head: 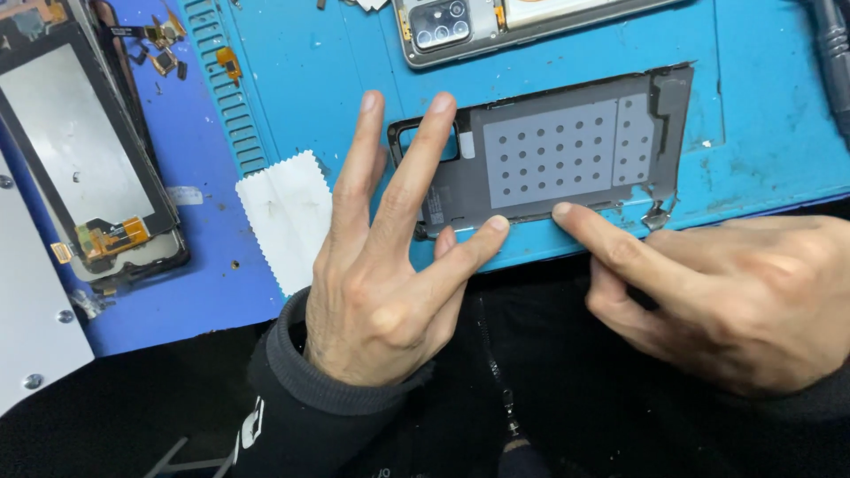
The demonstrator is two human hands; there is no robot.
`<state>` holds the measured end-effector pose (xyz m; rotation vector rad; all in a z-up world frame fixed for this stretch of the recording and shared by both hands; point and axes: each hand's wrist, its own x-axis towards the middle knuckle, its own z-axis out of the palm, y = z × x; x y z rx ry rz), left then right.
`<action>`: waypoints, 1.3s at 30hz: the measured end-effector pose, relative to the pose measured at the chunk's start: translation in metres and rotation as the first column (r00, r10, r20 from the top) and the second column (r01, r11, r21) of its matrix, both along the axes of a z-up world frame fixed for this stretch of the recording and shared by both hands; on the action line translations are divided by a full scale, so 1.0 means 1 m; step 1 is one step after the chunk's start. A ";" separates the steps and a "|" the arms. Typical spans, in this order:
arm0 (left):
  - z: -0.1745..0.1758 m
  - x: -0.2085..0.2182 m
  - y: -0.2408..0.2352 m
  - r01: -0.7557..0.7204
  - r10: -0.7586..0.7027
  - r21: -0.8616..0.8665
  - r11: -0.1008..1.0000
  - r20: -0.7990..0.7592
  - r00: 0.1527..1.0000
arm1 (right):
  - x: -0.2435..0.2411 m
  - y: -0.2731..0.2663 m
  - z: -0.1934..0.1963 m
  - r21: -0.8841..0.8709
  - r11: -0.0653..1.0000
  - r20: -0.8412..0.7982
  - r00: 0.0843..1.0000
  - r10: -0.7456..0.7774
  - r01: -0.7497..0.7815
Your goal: Disassembling a smartphone by peeling off the back cover and removing internal plastic frame pieces.
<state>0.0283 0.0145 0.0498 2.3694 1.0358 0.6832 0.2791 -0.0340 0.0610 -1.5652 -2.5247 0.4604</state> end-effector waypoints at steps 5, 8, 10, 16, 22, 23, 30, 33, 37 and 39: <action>0.000 -0.004 0.000 0.013 -0.013 0.007 1.000 0.021 1.000 | -0.001 0.005 0.004 0.014 1.000 0.040 0.999 0.014 -0.015; -0.004 -0.006 -0.001 0.019 -0.018 -0.010 1.000 0.055 0.998 | 0.004 0.006 0.001 -0.158 0.980 -0.222 0.962 -0.157 0.124; -0.003 -0.005 0.000 0.018 -0.017 -0.009 1.000 0.028 0.999 | 0.008 0.001 -0.002 -0.443 0.760 -0.055 0.832 -0.553 0.476; -0.003 -0.004 0.000 0.008 -0.008 0.007 1.000 0.005 1.000 | 0.002 0.015 -0.001 -0.003 0.995 -0.108 0.990 0.094 -0.095; -0.006 -0.007 -0.002 0.030 -0.029 -0.026 0.999 0.060 0.998 | -0.003 0.004 -0.003 0.141 0.976 0.133 0.980 0.148 -0.167; -0.006 -0.006 -0.002 0.031 -0.029 -0.022 0.999 0.061 0.998 | -0.005 0.005 -0.001 0.144 0.975 0.135 0.980 0.147 -0.167; -0.009 -0.008 -0.003 0.019 -0.017 -0.036 0.999 0.050 0.999 | 0.013 0.009 -0.002 -0.130 0.977 -0.045 0.983 -0.175 0.168; -0.011 -0.007 -0.005 0.018 -0.015 -0.067 0.998 0.052 0.999 | 0.046 0.010 -0.015 -0.238 0.936 -0.020 0.962 -0.271 0.259; -0.009 -0.008 -0.005 0.034 -0.033 -0.035 0.999 0.034 0.999 | 0.065 0.019 -0.025 0.139 0.989 -0.105 0.993 0.057 -0.042; -0.011 -0.004 -0.008 0.006 -0.005 -0.020 1.000 0.015 1.000 | 0.060 0.022 -0.023 0.171 0.982 -0.097 0.991 0.094 -0.077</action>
